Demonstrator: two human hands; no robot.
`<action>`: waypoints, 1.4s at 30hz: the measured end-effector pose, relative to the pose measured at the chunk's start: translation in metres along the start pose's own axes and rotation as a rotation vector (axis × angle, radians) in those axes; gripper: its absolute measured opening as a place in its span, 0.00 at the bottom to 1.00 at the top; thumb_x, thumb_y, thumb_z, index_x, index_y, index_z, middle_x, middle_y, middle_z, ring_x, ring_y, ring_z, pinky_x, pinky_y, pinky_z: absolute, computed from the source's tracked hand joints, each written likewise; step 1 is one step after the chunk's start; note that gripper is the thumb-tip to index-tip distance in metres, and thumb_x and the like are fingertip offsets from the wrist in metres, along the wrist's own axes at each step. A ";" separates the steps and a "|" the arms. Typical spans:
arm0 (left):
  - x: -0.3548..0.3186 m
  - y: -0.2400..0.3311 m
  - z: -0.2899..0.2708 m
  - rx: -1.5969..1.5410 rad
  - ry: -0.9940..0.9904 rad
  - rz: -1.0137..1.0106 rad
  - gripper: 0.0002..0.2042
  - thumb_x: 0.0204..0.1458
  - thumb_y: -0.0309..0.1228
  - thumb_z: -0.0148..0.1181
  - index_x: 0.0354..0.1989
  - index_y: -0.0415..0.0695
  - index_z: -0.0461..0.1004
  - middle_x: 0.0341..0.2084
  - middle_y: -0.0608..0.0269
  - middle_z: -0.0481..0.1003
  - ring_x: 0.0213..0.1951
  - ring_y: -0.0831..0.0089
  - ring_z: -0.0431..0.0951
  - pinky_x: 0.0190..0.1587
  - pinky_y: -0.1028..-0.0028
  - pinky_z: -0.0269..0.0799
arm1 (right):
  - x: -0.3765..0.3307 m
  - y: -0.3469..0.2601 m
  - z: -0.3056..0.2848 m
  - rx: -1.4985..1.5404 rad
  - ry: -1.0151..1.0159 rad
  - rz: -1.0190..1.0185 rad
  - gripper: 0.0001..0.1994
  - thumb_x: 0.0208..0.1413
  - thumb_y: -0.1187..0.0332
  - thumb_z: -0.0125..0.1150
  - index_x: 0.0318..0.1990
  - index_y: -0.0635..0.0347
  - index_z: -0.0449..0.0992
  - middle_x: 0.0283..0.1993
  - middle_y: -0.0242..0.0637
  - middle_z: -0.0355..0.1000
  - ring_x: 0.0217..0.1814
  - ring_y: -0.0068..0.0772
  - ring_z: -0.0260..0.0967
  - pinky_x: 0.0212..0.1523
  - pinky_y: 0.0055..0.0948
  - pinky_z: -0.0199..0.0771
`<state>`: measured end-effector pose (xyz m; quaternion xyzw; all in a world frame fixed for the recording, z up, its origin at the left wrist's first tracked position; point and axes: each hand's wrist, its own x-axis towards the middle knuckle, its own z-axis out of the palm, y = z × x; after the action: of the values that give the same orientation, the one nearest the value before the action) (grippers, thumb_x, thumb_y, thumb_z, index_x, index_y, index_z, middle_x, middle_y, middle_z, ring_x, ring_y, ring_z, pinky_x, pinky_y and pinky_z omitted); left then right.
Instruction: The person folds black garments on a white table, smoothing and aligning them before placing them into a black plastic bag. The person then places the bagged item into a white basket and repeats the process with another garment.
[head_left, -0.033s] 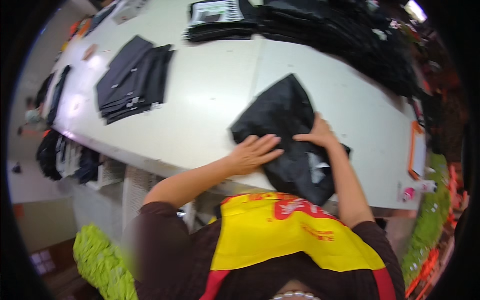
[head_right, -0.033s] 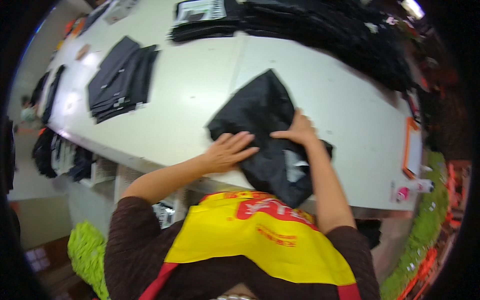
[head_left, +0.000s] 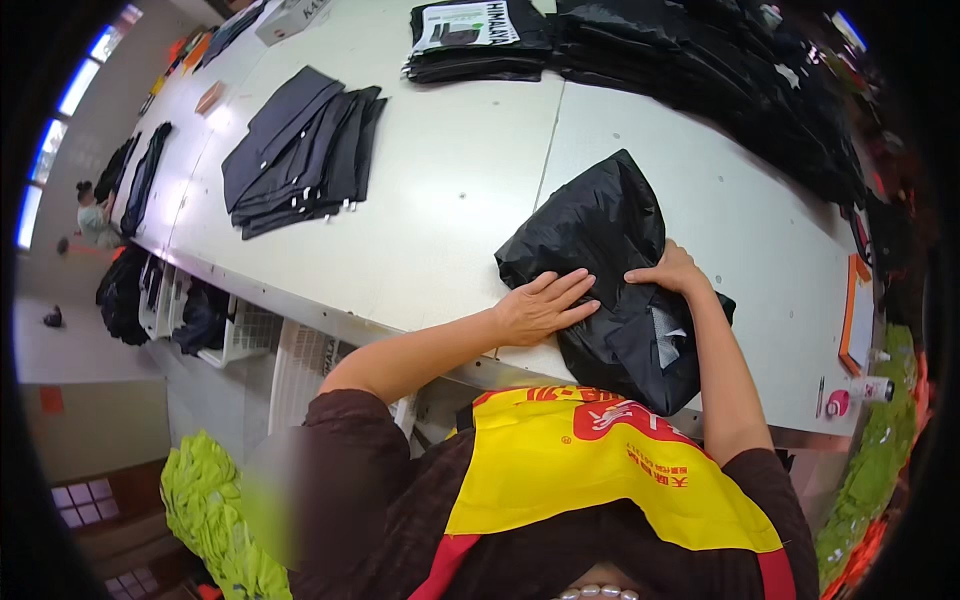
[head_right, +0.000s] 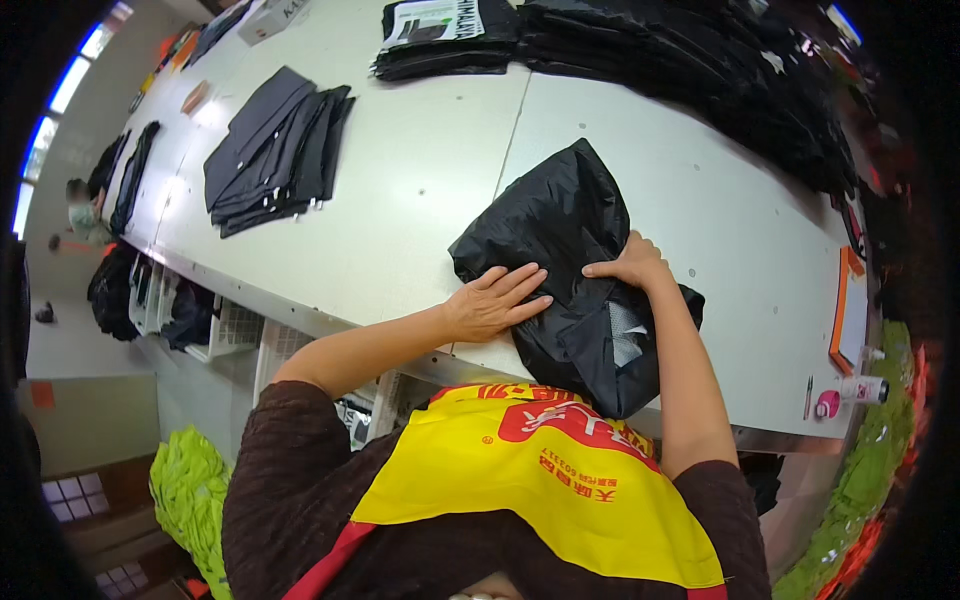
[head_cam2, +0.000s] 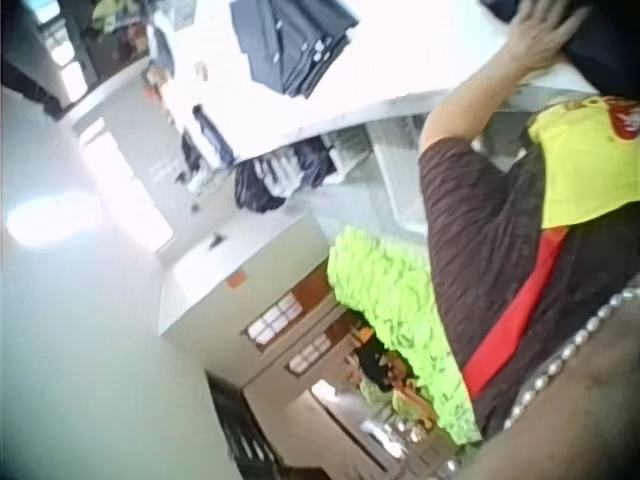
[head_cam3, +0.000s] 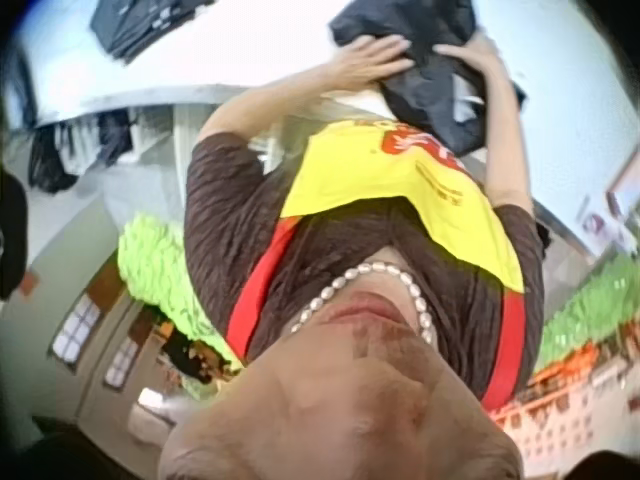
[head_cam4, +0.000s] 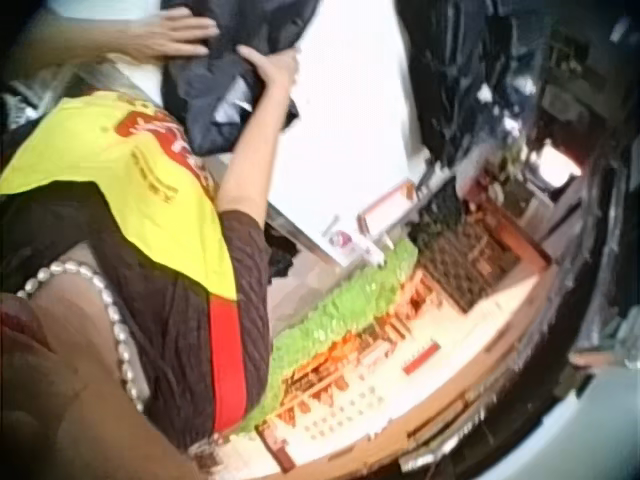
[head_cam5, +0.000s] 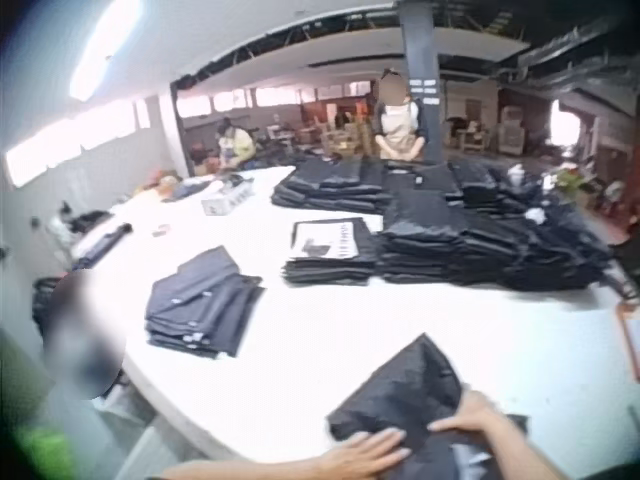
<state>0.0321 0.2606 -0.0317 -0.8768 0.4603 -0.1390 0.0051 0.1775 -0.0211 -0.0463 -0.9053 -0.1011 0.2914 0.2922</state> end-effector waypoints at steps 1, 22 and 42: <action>0.002 -0.006 0.003 0.018 0.026 0.012 0.27 0.49 0.35 0.51 0.61 0.56 0.58 0.62 0.54 0.57 0.65 0.61 0.51 0.63 0.54 0.37 | 0.007 0.000 -0.004 -0.035 -0.027 0.077 0.51 0.17 0.38 0.73 0.50 0.68 0.70 0.49 0.54 0.71 0.50 0.47 0.71 0.51 0.38 0.70; 0.116 -0.056 0.019 -0.723 -0.330 -0.173 0.19 0.27 0.43 0.67 0.28 0.43 0.79 0.25 0.52 0.77 0.33 0.54 0.78 0.36 0.60 0.73 | -0.068 -0.133 0.001 -0.659 -0.041 0.102 0.47 0.20 0.34 0.70 0.41 0.69 0.72 0.42 0.51 0.73 0.50 0.50 0.69 0.57 0.48 0.56; -0.283 -0.382 -0.018 0.355 0.276 -1.577 0.11 0.51 0.29 0.47 0.41 0.47 0.72 0.35 0.52 0.75 0.37 0.51 0.77 0.38 0.56 0.73 | -0.061 -0.038 -0.035 -0.286 0.181 0.131 0.50 0.19 0.58 0.77 0.56 0.66 0.60 0.52 0.56 0.66 0.56 0.57 0.63 0.57 0.41 0.62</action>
<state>0.1837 0.7117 -0.0298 -0.9038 -0.3238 -0.2794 -0.0120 0.1485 -0.0281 0.0279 -0.9648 -0.0556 0.2095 0.1487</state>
